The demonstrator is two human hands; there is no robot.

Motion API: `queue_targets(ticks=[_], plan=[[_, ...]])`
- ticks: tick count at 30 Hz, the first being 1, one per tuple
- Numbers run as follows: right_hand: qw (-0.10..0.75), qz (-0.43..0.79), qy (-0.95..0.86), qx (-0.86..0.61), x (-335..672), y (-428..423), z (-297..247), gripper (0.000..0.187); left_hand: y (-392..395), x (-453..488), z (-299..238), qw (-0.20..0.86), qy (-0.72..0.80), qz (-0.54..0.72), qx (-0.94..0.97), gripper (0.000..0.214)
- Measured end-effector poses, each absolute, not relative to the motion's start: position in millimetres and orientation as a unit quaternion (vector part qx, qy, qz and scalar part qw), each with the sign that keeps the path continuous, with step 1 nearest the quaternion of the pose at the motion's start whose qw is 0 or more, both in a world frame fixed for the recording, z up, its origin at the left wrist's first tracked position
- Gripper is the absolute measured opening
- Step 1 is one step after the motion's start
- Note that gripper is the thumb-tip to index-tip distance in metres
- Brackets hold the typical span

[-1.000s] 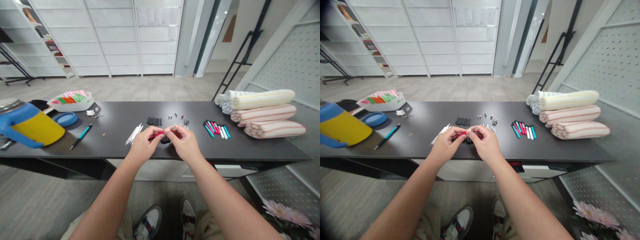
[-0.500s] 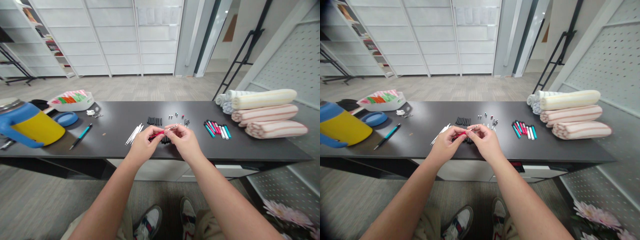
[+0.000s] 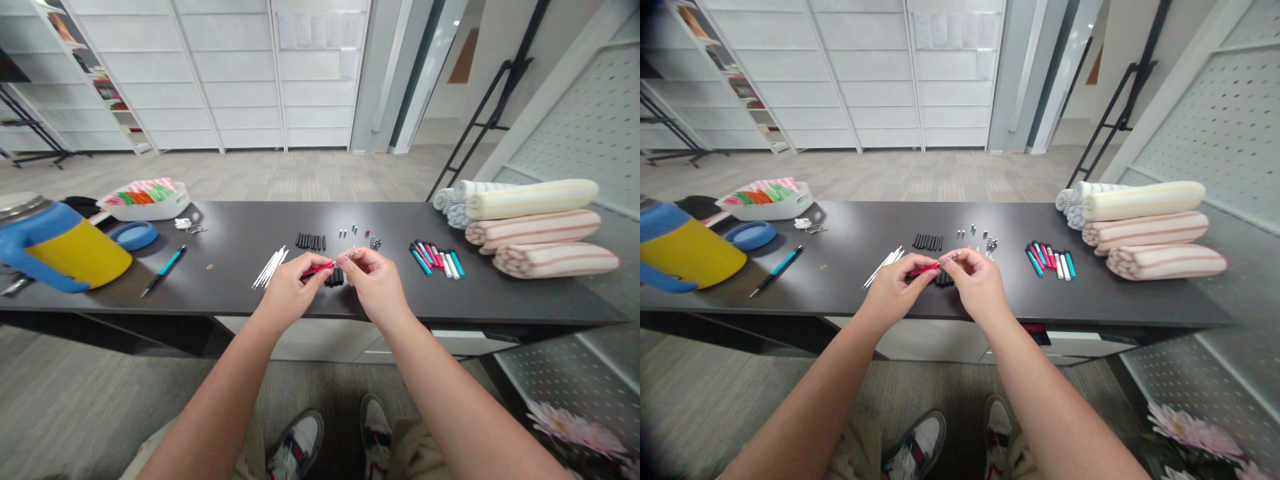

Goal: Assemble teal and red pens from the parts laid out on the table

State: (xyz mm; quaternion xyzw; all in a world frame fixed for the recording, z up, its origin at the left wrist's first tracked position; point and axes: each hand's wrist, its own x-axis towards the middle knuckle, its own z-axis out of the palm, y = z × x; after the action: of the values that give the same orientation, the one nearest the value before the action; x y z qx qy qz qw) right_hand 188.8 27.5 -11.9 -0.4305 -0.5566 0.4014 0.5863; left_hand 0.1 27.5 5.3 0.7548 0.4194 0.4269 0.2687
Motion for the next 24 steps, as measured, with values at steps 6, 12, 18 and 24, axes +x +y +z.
queue_targets(ticks=[6,12,18,24], plan=[[0.599,0.378,-0.547,-0.445,187.9,24.9,-10.3,0.028,27.0,0.3,6.0,0.275,0.423,0.424,0.752,0.016],[0.582,0.406,-0.565,-0.422,189.5,27.5,-11.5,0.026,26.8,0.4,6.0,0.274,0.425,0.426,0.750,0.013],[0.587,0.429,-0.560,-0.397,190.7,29.1,-13.7,0.027,26.1,-0.1,5.8,0.281,0.420,0.427,0.750,0.013],[0.586,0.408,-0.557,-0.424,189.1,26.9,-10.8,0.025,26.1,-0.6,6.9,0.285,0.412,0.423,0.755,0.013]])
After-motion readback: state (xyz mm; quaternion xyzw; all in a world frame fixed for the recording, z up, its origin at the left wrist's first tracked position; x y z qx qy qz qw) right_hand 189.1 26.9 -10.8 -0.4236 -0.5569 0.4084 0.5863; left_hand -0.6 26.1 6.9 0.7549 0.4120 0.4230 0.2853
